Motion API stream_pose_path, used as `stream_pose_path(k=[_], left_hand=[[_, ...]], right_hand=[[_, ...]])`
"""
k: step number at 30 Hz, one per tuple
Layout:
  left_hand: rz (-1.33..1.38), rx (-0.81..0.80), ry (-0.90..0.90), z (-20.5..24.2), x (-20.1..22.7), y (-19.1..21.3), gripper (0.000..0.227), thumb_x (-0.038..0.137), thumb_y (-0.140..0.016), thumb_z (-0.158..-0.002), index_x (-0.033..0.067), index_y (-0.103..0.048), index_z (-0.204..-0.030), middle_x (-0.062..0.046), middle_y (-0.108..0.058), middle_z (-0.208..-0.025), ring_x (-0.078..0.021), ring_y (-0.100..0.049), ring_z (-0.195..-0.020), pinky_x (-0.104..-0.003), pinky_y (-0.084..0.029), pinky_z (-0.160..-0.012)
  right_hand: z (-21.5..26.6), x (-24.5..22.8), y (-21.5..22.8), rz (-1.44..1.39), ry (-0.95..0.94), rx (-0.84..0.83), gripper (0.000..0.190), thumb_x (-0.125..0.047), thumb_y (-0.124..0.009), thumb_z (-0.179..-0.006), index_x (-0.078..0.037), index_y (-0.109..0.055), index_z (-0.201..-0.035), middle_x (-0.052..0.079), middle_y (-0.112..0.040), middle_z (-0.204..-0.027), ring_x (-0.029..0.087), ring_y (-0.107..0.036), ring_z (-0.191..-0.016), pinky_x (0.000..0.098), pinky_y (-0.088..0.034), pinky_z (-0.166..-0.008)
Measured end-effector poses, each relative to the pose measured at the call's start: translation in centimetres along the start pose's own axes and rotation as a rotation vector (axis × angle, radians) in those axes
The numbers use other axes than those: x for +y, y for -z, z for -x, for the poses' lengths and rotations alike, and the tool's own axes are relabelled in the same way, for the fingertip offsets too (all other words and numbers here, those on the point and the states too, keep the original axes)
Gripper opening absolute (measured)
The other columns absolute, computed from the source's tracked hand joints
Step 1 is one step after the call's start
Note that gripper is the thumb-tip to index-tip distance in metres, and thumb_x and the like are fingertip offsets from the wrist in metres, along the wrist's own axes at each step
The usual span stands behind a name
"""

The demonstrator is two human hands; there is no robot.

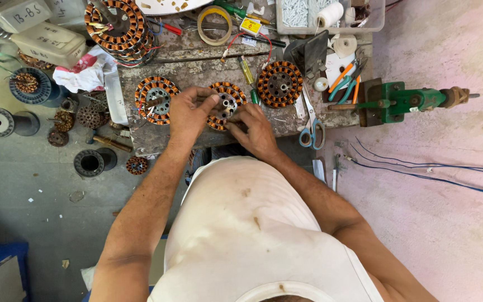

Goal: The person assembles copper windings into stator slots using a screwdriver and scissors. They insert wire ends into slots, trim excess wire, and secure connections on multiple stator units placed on a cluttered workbench.

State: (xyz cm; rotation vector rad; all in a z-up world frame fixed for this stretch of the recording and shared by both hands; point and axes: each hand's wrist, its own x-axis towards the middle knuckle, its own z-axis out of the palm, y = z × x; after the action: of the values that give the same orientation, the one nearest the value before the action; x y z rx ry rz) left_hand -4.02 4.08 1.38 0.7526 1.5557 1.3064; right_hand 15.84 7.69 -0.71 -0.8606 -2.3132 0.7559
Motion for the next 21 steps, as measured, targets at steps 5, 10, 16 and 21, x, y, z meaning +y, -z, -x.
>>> stream_pose_path(k=[5,10,16,21], left_hand=[[0.152,0.239,-0.284,1.7,1.0,1.1,0.01,0.001,-0.075,-0.096,-0.0009,-0.073,-0.107,-0.007,-0.077,-0.099,-0.0105,-0.074,-0.088,-0.025,-0.063,-0.08],[0.188,0.367,-0.305,5.1,0.2,2.3,0.009,0.0,-0.075,-0.099,-0.0002,-0.072,-0.108,-0.006,-0.076,-0.098,-0.0091,-0.07,-0.086,-0.023,-0.058,-0.078],[0.207,0.46,-0.158,9.4,-3.2,3.1,0.01,0.002,-0.074,-0.097,-0.0002,-0.072,-0.107,-0.005,-0.076,-0.096,-0.0088,-0.07,-0.084,-0.023,-0.06,-0.077],[0.203,0.492,-0.058,12.0,-5.5,3.4,0.014,0.005,-0.073,-0.095,-0.0002,-0.072,-0.108,-0.005,-0.076,-0.094,-0.0091,-0.072,-0.083,-0.024,-0.061,-0.075]], right_hand=[[-0.5,-0.1,2.7,-0.148,-0.152,0.019,0.019,-0.015,-0.079,-0.093,-0.004,-0.069,-0.105,0.009,-0.066,-0.104,0.023,-0.069,-0.097,0.0359,-0.057,-0.083],[-4.1,-1.5,4.6,-0.123,0.048,-0.045,0.035,-0.016,-0.08,-0.092,-0.001,-0.069,-0.121,0.014,-0.066,-0.11,0.028,-0.068,-0.104,0.0388,-0.056,-0.089],[-7.3,-1.5,4.3,-0.026,0.189,-0.215,0.027,-0.017,-0.082,-0.091,-0.006,-0.072,-0.113,0.011,-0.068,-0.106,0.029,-0.069,-0.1,0.0393,-0.057,-0.088],[-7.4,-1.2,4.6,-0.012,0.233,-0.227,0.025,-0.016,-0.081,-0.093,-0.006,-0.07,-0.113,0.011,-0.07,-0.106,0.03,-0.072,-0.096,0.0384,-0.059,-0.083]])
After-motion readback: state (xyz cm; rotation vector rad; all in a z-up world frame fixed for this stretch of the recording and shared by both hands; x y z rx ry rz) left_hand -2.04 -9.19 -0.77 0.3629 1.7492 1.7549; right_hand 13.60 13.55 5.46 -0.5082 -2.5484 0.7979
